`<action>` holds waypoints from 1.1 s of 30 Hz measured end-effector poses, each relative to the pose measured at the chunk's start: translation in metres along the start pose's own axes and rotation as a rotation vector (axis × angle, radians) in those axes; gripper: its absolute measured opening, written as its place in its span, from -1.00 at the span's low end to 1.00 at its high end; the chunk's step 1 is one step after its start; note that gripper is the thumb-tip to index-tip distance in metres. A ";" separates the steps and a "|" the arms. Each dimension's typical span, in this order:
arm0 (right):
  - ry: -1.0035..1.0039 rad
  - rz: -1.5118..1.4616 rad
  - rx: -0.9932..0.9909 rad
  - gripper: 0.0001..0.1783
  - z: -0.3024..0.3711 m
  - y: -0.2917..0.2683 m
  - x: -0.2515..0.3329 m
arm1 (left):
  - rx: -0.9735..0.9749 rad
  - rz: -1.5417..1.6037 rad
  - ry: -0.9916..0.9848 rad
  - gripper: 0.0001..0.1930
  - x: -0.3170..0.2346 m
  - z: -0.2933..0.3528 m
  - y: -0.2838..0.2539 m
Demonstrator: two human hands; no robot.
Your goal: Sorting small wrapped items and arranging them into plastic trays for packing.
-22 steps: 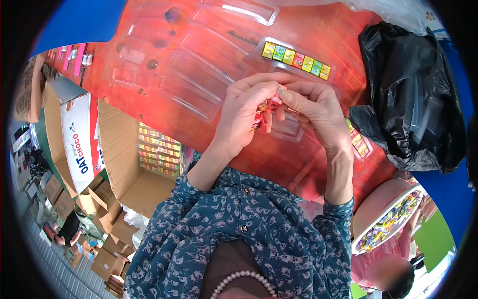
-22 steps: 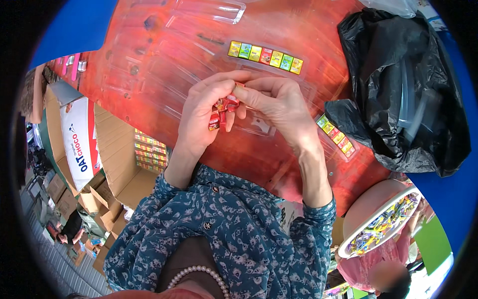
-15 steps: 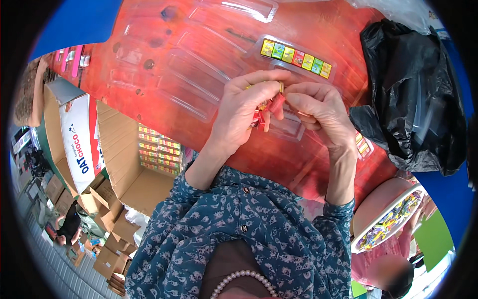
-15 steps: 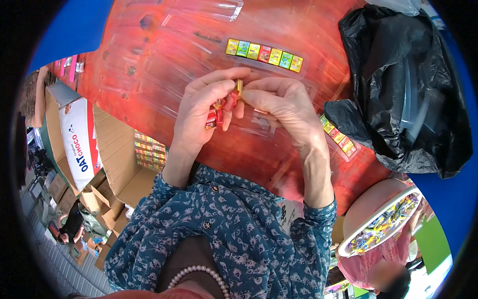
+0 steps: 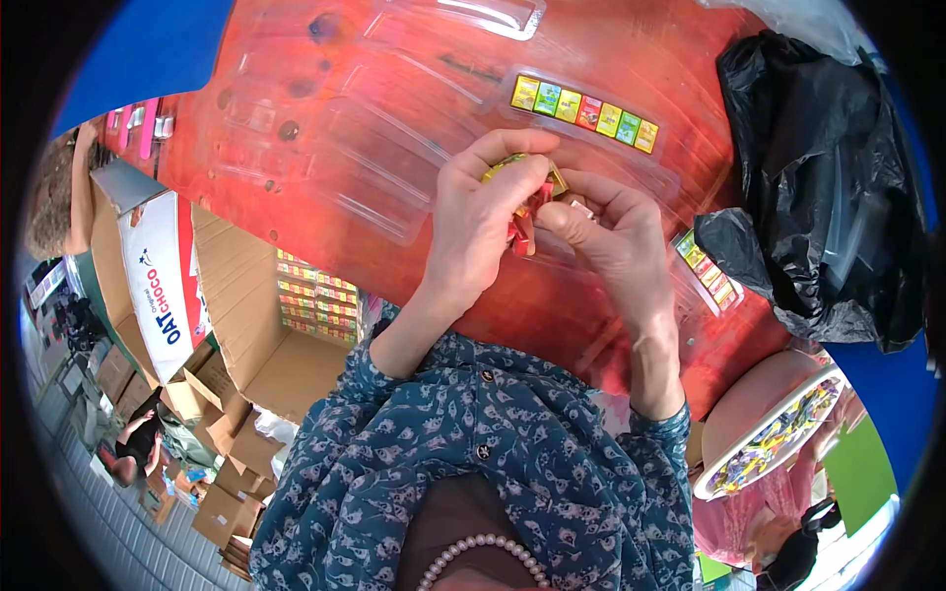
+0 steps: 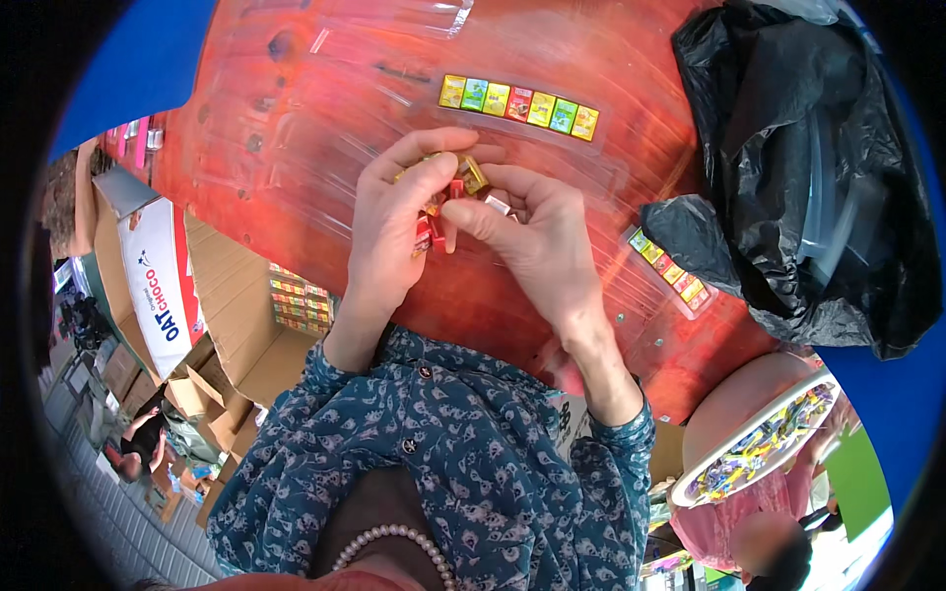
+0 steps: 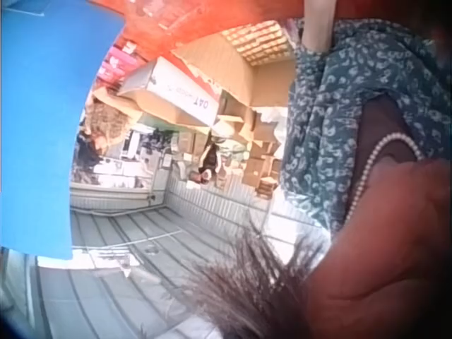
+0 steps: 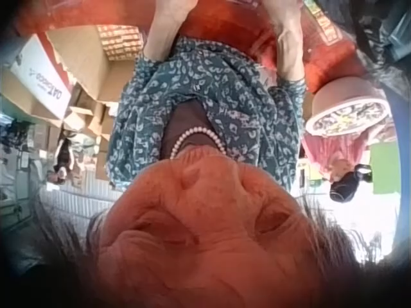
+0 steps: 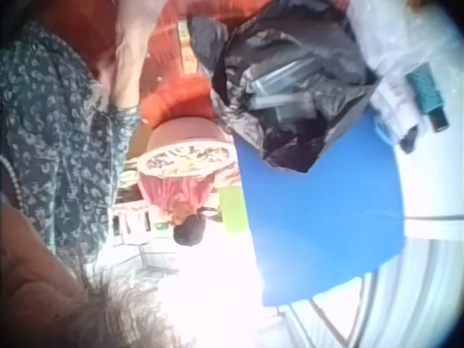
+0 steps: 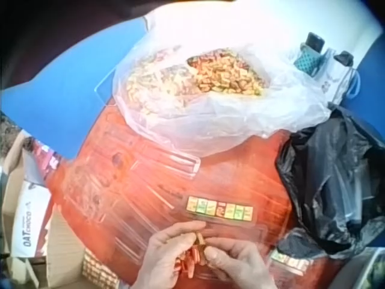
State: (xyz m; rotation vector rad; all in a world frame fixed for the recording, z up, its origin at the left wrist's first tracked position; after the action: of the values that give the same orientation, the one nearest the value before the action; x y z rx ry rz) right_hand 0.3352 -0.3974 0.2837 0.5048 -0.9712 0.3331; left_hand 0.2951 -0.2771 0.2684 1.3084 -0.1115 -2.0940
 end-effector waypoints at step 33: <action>-0.134 0.200 -0.270 -0.78 0.012 -0.028 0.003 | 0.044 -0.308 0.092 -0.90 -0.021 -0.011 0.015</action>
State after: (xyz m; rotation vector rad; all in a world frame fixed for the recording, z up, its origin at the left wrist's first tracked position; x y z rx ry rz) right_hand 0.3419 -0.4270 0.2851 0.1852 -1.1810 0.3434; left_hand 0.3170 -0.2744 0.2852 1.5261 0.0904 -2.2901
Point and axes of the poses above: each hand's wrist, its own z-axis away from the middle knuckle, its own y-axis out of the palm, x = y × z, the point moved 4 cm from there along -z, towards the middle knuckle, and after that the axes turned 2 degrees about z, right-handed, at the moved point
